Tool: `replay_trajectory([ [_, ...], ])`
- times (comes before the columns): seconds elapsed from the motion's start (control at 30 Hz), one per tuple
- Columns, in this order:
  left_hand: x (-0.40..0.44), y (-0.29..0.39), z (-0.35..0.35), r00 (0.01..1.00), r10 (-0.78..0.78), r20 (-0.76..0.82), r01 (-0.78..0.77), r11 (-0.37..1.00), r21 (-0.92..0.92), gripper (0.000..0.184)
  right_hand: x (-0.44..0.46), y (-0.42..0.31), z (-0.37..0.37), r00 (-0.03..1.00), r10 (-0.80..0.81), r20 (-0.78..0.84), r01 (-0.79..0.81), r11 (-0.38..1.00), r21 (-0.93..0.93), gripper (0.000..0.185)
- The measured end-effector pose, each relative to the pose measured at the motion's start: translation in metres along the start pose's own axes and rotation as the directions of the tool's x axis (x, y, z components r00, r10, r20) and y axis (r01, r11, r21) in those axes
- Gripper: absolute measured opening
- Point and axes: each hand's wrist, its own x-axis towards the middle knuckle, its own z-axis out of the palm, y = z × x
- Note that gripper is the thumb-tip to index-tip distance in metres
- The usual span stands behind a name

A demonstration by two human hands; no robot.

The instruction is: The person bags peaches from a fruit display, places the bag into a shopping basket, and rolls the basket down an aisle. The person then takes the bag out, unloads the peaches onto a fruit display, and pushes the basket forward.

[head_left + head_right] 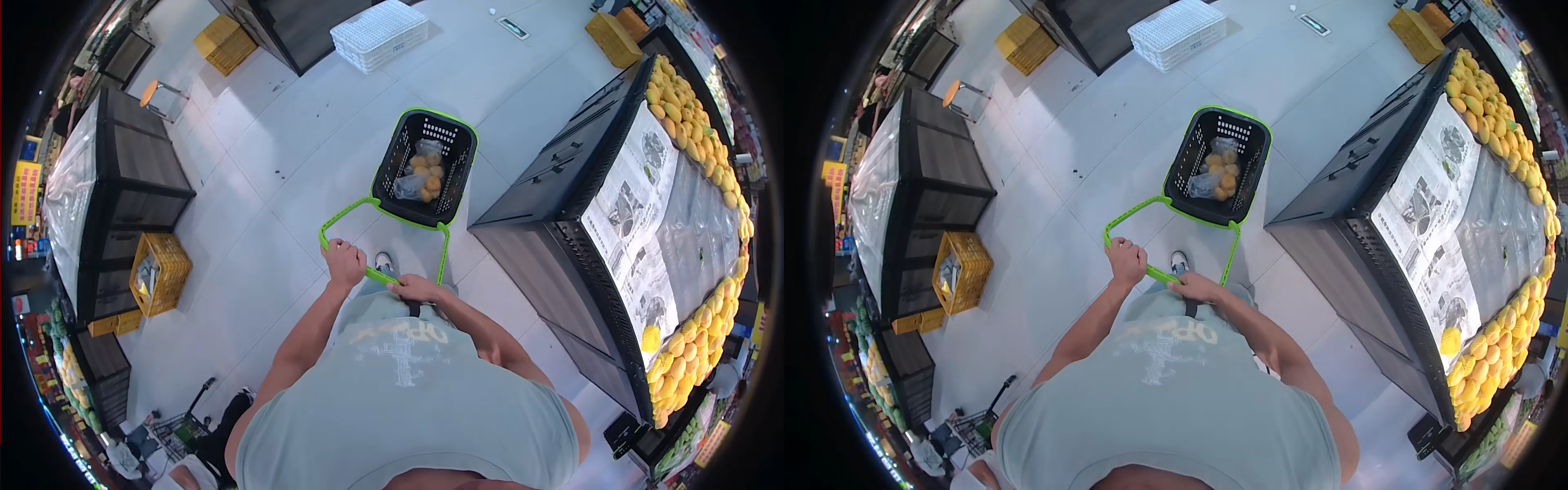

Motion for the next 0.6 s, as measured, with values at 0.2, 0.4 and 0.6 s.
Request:
replay_trajectory([
  [0.2, 0.051, -0.041, 0.020, 0.996, 0.082, 0.021, -0.080, 0.995, -0.065, 0.017, 0.055, -0.004, -0.005, 0.990, 0.016, -0.143, -0.018, 1.000, -0.009, 0.057],
  [0.4, 0.095, -0.060, 0.035, 0.987, 0.155, 0.041, -0.152, 0.985, -0.081, 0.016, 0.075, -0.021, -0.024, 0.955, 0.030, -0.294, -0.039, 0.999, -0.023, 0.058],
  [0.6, 0.123, -0.073, 0.062, 0.986, 0.130, 0.104, -0.126, 0.991, -0.047, 0.017, 0.103, -0.021, -0.061, 0.943, -0.013, -0.333, -0.034, 0.990, -0.134, 0.055],
])
